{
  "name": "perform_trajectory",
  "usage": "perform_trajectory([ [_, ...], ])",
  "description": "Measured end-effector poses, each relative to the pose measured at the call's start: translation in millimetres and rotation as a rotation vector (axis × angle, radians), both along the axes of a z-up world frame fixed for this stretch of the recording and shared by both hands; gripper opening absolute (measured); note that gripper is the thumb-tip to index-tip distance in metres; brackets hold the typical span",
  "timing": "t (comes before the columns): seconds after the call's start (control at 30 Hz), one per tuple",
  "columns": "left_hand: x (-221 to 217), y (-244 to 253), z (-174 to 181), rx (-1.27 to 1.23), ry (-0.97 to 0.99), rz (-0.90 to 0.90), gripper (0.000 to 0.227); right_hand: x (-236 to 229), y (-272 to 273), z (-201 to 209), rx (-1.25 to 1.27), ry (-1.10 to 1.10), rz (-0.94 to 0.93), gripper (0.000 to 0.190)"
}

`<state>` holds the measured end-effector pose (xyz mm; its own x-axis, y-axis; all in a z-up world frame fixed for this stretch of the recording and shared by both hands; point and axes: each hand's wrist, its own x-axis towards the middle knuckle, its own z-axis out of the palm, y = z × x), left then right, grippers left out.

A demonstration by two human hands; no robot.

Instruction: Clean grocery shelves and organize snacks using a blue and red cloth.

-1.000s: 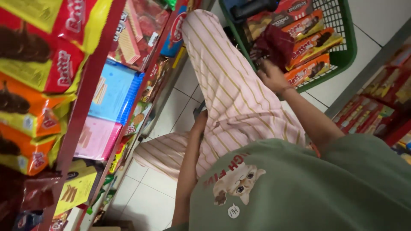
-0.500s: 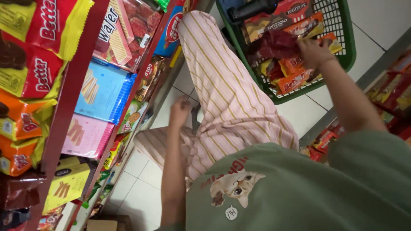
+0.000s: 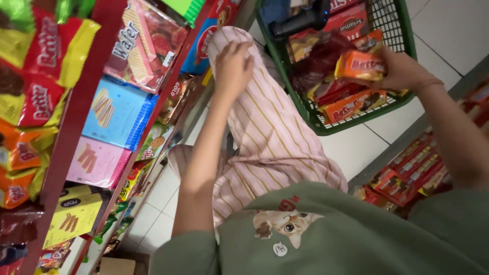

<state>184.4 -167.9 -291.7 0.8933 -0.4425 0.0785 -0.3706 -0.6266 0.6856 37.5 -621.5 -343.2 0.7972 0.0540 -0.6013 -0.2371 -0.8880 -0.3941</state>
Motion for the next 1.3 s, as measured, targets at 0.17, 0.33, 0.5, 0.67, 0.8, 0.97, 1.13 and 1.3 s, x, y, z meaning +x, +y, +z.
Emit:
perform_trajectory([
  [0.17,-11.8,-102.7,-52.7,0.178,0.09,-0.187,0.034,-51.6,-4.2,-4.7,0.59,-0.113,-0.436,0.081],
  [0.33,-49.2,-177.1,-114.7,0.283,-0.251,-0.364,0.055,-113.3,28.2,-37.9,1.163,-0.21,-0.929,0.074],
  [0.5,-43.8,-204.1,-149.3,0.251,0.362,-0.431,0.07,-137.0,85.8,-27.5,1.818,-0.226,-1.322,0.077],
  [0.67,19.2,-177.3,-136.2,0.301,-0.076,-0.044,0.022,-142.4,120.2,-21.9,1.949,-0.342,-1.368,0.069],
  [0.8,77.9,-138.0,-168.4,0.417,-0.224,0.067,0.033,-140.7,122.7,-22.5,2.152,-0.246,-1.233,0.066],
  [0.97,90.8,-132.1,-154.4,0.645,-0.466,0.051,0.035,-129.2,122.8,-21.5,1.929,-0.209,-1.326,0.066],
  [1.13,91.4,-138.0,-141.9,0.38,0.117,0.445,0.069,-129.3,123.4,-29.9,1.855,-0.211,-1.374,0.07],
  [1.3,86.6,-144.0,-141.3,0.438,0.335,0.435,0.024,-112.4,130.8,-13.5,1.811,-0.229,-1.415,0.063],
])
